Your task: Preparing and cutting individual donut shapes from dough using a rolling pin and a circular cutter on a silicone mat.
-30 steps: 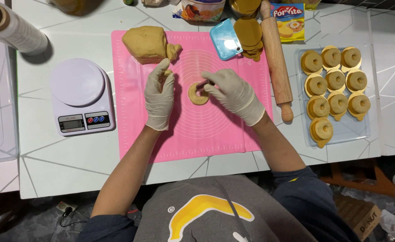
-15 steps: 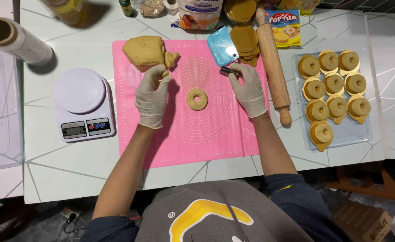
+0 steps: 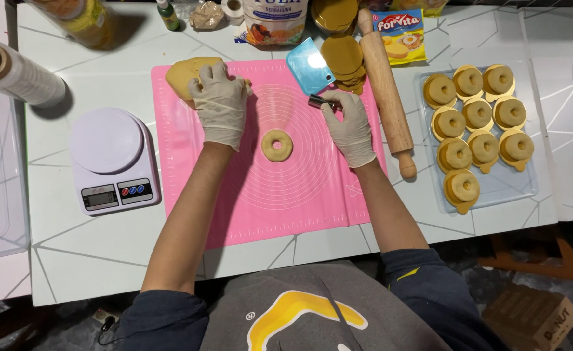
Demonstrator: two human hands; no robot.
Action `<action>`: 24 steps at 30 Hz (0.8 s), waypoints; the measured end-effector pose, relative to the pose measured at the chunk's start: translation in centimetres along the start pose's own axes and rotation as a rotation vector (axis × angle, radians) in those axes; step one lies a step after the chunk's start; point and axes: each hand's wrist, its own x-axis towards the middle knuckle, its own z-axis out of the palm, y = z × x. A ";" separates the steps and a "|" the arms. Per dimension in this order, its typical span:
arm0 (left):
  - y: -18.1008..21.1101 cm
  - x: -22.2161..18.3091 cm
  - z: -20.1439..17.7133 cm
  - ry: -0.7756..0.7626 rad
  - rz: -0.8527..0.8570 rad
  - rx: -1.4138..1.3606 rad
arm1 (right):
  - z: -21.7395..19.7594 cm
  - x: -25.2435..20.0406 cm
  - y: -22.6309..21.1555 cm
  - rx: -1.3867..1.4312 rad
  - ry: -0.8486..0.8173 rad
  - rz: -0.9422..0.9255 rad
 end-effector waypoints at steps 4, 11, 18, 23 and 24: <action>1.2 -1.4 -2.5 0.057 0.013 0.099 | 0.2 -0.1 0.7 -0.051 -0.011 -0.019; 3.7 -8.3 -5.3 -0.050 0.043 -0.289 | 0.6 -0.6 2.4 -0.075 0.158 -0.123; 3.7 -9.0 -6.5 -0.267 -0.025 -0.397 | 1.3 -1.6 0.7 -0.227 0.198 -0.315; 3.8 -9.9 -5.9 -0.257 -0.011 -0.414 | 3.0 -2.3 0.7 -0.305 0.127 -0.369; 3.7 -10.0 -5.9 -0.246 -0.007 -0.416 | 3.3 -2.4 0.8 -0.320 0.095 -0.383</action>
